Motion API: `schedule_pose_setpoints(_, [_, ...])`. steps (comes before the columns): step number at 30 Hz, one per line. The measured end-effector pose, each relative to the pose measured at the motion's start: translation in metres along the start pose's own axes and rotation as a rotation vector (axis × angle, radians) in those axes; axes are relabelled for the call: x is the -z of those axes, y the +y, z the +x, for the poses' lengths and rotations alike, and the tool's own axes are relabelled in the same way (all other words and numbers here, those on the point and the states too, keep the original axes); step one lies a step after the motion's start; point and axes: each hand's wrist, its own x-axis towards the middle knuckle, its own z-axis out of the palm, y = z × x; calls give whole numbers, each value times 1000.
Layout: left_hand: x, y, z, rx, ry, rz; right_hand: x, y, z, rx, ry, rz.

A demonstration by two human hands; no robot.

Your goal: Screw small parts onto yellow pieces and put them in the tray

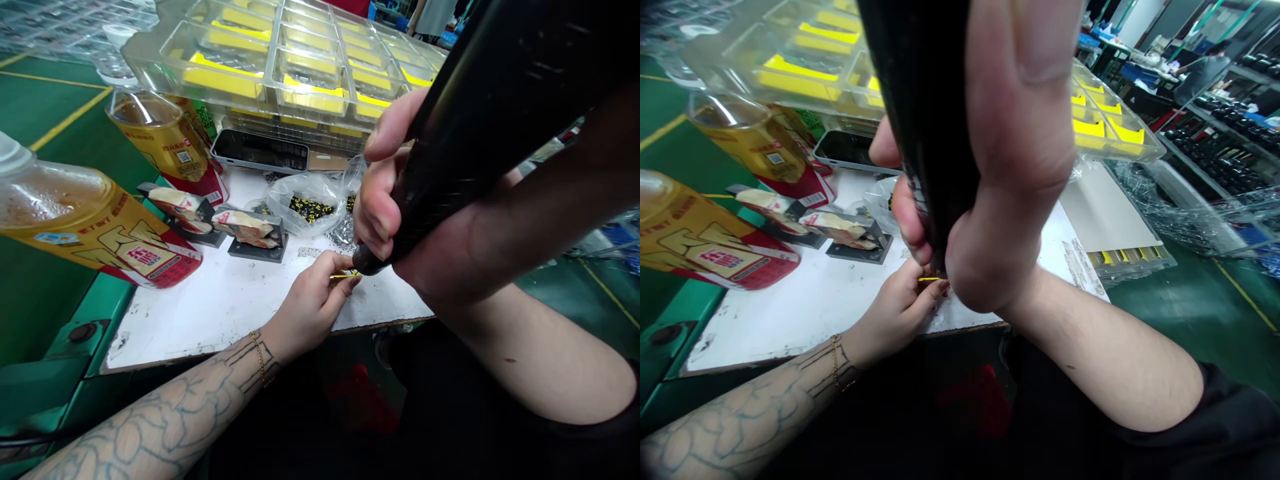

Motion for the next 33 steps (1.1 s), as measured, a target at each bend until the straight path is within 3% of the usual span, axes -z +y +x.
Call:
schedule_pose_setpoints(5, [0,1,0,-1,-3,7,-2,1,-1,34,62,97])
schedule_pose_setpoints(21, [-1,1,0,-3,10,-1,0,4,-4,95,-5,61])
schedule_pose_setpoints(27, [-1,0,-1,23,3,-15,1,4,-2,-16,-11,98])
schedule_pose_setpoints(33, [-1,0,-1,6,3,-18,3,6,-5,67,-5,60])
